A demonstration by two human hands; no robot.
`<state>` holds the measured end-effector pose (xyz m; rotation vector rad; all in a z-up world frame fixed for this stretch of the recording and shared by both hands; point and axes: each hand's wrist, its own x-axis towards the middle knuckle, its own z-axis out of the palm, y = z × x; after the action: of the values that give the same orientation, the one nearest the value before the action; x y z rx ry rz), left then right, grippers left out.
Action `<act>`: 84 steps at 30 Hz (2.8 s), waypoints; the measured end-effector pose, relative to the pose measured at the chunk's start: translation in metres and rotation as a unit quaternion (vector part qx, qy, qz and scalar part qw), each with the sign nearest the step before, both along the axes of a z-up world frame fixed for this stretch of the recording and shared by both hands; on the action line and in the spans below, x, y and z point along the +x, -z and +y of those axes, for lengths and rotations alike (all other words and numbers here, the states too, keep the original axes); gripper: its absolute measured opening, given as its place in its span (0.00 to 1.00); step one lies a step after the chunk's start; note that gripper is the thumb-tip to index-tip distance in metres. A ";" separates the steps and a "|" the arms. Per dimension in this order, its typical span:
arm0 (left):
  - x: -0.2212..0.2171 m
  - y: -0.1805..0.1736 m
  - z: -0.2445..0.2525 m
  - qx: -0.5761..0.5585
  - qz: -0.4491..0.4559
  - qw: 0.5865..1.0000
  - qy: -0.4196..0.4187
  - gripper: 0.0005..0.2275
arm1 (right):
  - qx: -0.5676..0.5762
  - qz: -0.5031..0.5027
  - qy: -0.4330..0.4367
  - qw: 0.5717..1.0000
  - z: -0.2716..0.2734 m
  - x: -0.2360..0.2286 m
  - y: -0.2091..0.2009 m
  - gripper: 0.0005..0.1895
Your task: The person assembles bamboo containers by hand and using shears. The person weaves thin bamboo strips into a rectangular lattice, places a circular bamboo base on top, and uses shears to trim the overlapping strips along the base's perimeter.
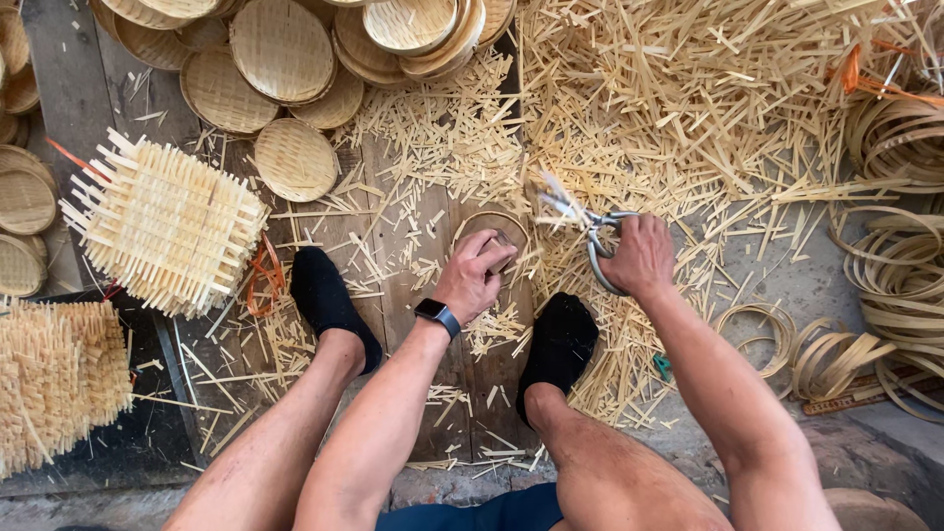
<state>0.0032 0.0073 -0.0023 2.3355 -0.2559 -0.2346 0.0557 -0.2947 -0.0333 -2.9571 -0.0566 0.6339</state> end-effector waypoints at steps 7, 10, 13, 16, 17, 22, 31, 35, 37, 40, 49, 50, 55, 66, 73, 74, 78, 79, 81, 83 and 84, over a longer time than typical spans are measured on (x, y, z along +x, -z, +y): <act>0.028 0.031 0.036 -0.013 0.098 0.971 -0.216 0.21 | 0.112 -0.038 0.068 0.991 0.018 -0.025 0.005 0.35; 0.035 0.061 0.036 -0.050 0.232 0.930 -0.281 0.17 | 0.370 0.188 0.215 0.884 0.059 -0.015 -0.003 0.26; 0.036 0.069 0.038 -0.104 0.304 0.900 -0.295 0.16 | 0.424 0.227 0.235 0.845 0.086 -0.005 -0.003 0.17; 0.036 0.064 0.035 -0.112 0.361 0.861 -0.339 0.15 | 0.434 0.277 0.325 0.793 0.086 0.008 -0.001 0.14; 0.037 0.062 0.033 -0.109 0.377 0.846 -0.360 0.15 | 0.424 0.276 0.331 0.796 0.085 0.012 -0.002 0.13; 0.035 0.055 0.029 -0.064 0.358 0.860 -0.358 0.15 | 0.399 0.247 0.367 0.803 0.095 0.013 -0.014 0.11; -0.015 0.052 0.022 -0.501 0.398 0.635 -0.432 0.10 | 0.557 0.329 0.378 0.662 0.078 -0.032 -0.016 0.13; -0.043 0.073 0.001 -0.488 0.389 0.661 -0.417 0.07 | 0.568 0.281 0.414 0.653 0.092 -0.050 0.014 0.11; -0.043 0.082 -0.004 -0.444 0.375 0.682 -0.444 0.08 | 0.532 0.254 0.446 0.673 0.098 -0.054 0.020 0.10; -0.037 0.081 -0.001 -0.377 0.371 0.716 -0.455 0.09 | 0.539 0.221 0.430 0.690 0.106 -0.057 0.017 0.12; -0.021 0.000 0.023 -0.135 0.096 0.963 -0.212 0.22 | 0.425 0.051 0.302 0.852 0.096 -0.049 -0.052 0.31; -0.020 -0.010 0.012 -0.118 0.086 0.967 -0.209 0.24 | 0.456 0.115 0.297 0.831 0.101 -0.049 -0.060 0.31; -0.015 -0.036 -0.022 -0.175 0.033 0.967 -0.180 0.33 | 0.500 0.214 0.300 0.784 0.127 -0.052 -0.066 0.27; 0.034 0.048 0.051 -0.006 0.181 0.959 -0.218 0.23 | 0.670 0.185 0.254 0.673 0.078 -0.062 -0.037 0.23; 0.187 -0.072 0.095 -0.239 -0.140 0.899 -0.340 0.15 | 0.646 0.185 0.308 0.673 0.068 -0.074 -0.020 0.23; 0.207 -0.106 0.100 -0.277 -0.177 0.851 -0.409 0.24 | 0.639 0.190 0.313 0.677 0.070 -0.076 -0.019 0.23; 0.222 -0.195 0.100 -0.395 -0.074 0.857 -0.321 0.28 | 0.617 0.202 0.325 0.687 0.076 -0.078 -0.018 0.24; 0.214 -0.196 0.093 -0.384 -0.041 0.873 -0.297 0.27 | 0.615 0.203 0.327 0.688 0.078 -0.077 -0.020 0.24; 0.178 -0.168 0.078 -0.323 0.007 0.909 -0.262 0.22 | 0.622 0.210 0.319 0.683 0.084 -0.075 -0.025 0.24; 0.136 -0.114 0.057 -0.246 0.094 0.922 -0.283 0.18 | 0.641 0.214 0.295 0.675 0.090 -0.072 -0.031 0.24; 0.105 -0.084 0.047 -0.179 0.182 0.923 -0.289 0.26 | 0.656 0.215 0.272 0.670 0.092 -0.070 -0.035 0.24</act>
<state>0.1084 0.0544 0.0813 1.8582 0.5310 -0.2912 -0.0141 -0.2025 0.0016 -1.2623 0.2823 0.7065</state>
